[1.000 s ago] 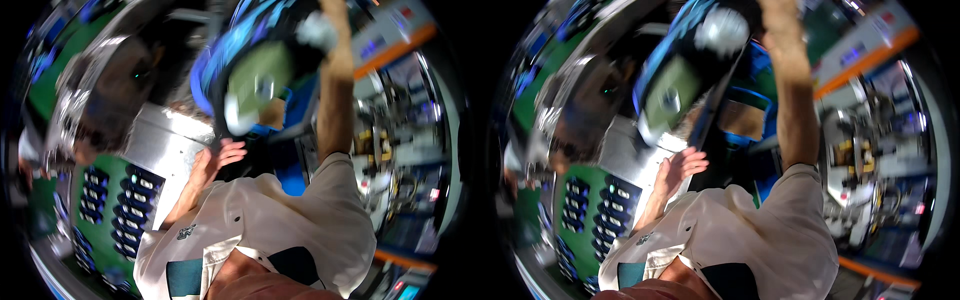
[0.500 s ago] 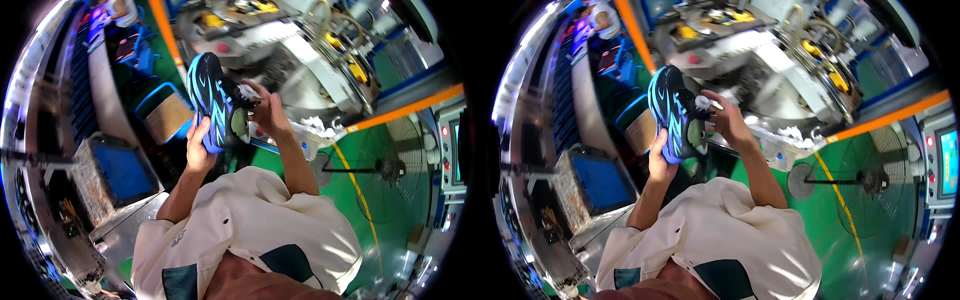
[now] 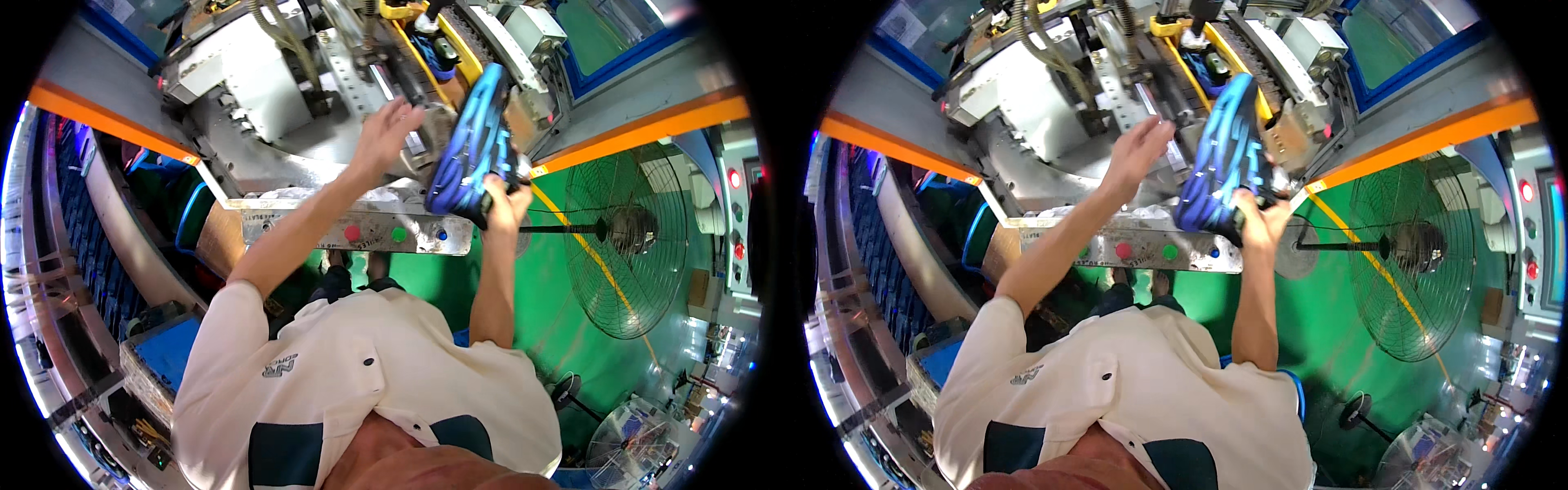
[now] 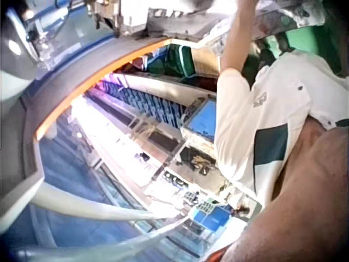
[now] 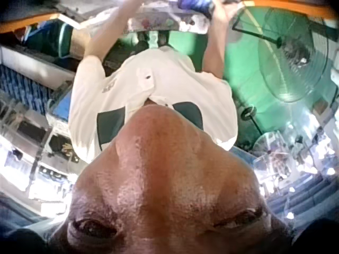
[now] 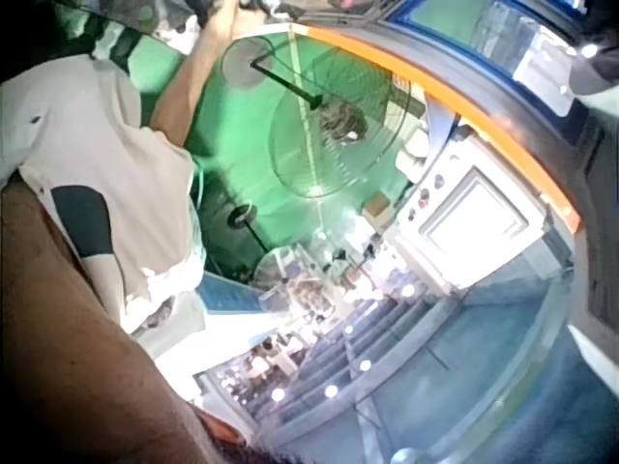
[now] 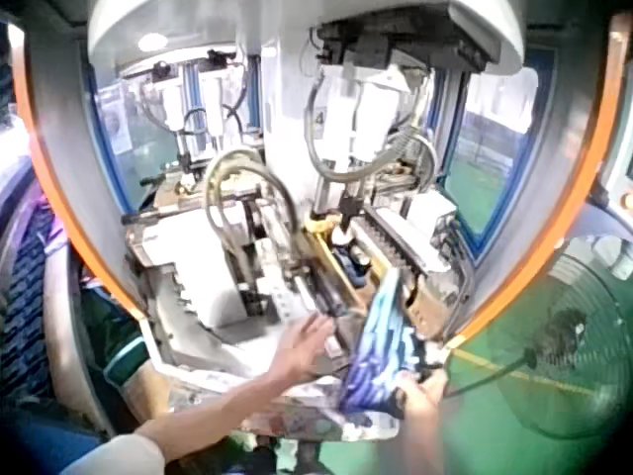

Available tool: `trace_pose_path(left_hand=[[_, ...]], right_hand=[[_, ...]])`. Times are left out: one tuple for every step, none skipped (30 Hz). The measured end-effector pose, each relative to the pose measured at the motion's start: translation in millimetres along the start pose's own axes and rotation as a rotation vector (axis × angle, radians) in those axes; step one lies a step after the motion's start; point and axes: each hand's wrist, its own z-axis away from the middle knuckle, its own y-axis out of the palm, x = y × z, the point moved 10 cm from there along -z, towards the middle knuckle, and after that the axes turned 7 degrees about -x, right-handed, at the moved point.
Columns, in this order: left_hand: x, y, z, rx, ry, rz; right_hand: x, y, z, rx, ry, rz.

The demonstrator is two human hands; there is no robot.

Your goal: The person picks up shoes from a conveyor belt and places them into an industrial machine for processing. The person then removes the shoes from the machine and returns them to the conveyor belt.

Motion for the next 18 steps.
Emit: trace_pose_path(left_hand=[[10, 1, -33, -0.042, -0.035, -0.054], [29, 0, -76, -0.066, -0.038, -0.136], [46, 2, -115, -0.076, -0.042, -0.22], [44, 1, -135, -0.143, -0.013, -0.301], [40, -3, -153, -0.215, 0.016, -0.378], [54, -12, -177, -0.314, -0.012, -0.471], [67, -23, -196, -0.415, -0.043, -0.554], [77, -24, -208, -0.391, -0.131, -0.611], [74, -30, -219, -0.474, -0.075, -0.725], [72, -33, -218, -0.459, -0.127, -0.742], [66, -42, -217, -0.446, -0.175, -0.762], [70, -51, -224, -0.434, -0.196, -0.758], [69, -60, -227, -0.412, -0.216, -0.718], [80, -79, -239, -0.436, -0.233, -0.683], [100, -102, -252, -0.47, -0.253, -0.644], [127, -122, -258, -0.478, -0.288, -0.373], [143, -141, -261, -0.478, -0.312, -0.103], [128, -136, -232, -0.381, -0.354, 0.294]], right_hand=[[12, -7, -2, -0.032, -0.051, -0.014], [20, -13, -4, -0.046, -0.07, 0.035], [27, -21, -5, -0.071, -0.094, 0.083], [36, -29, -3, -0.102, -0.176, 0.121], [44, -35, -1, -0.137, -0.214, 0.199], [46, -37, 3, -0.155, -0.214, 0.223], [49, -37, 6, -0.166, -0.221, 0.255], [50, -40, 10, -0.191, -0.239, 0.281], [51, -41, 13, -0.211, -0.255, 0.306], [52, -42, 19, -0.257, -0.263, 0.336], [53, -37, 19, -0.259, -0.273, 0.371], [55, -32, 15, -0.254, -0.281, 0.405], [56, -23, 10, -0.242, -0.289, 0.43], [56, -8, -4, -0.221, -0.276, 0.465], [51, 7, -23, -0.196, -0.254, 0.49], [47, 32, -50, -0.141, -0.263, 0.569], [35, 57, -81, -0.077, -0.243, 0.553], [31, 72, -109, -0.088, -0.229, 0.701]])
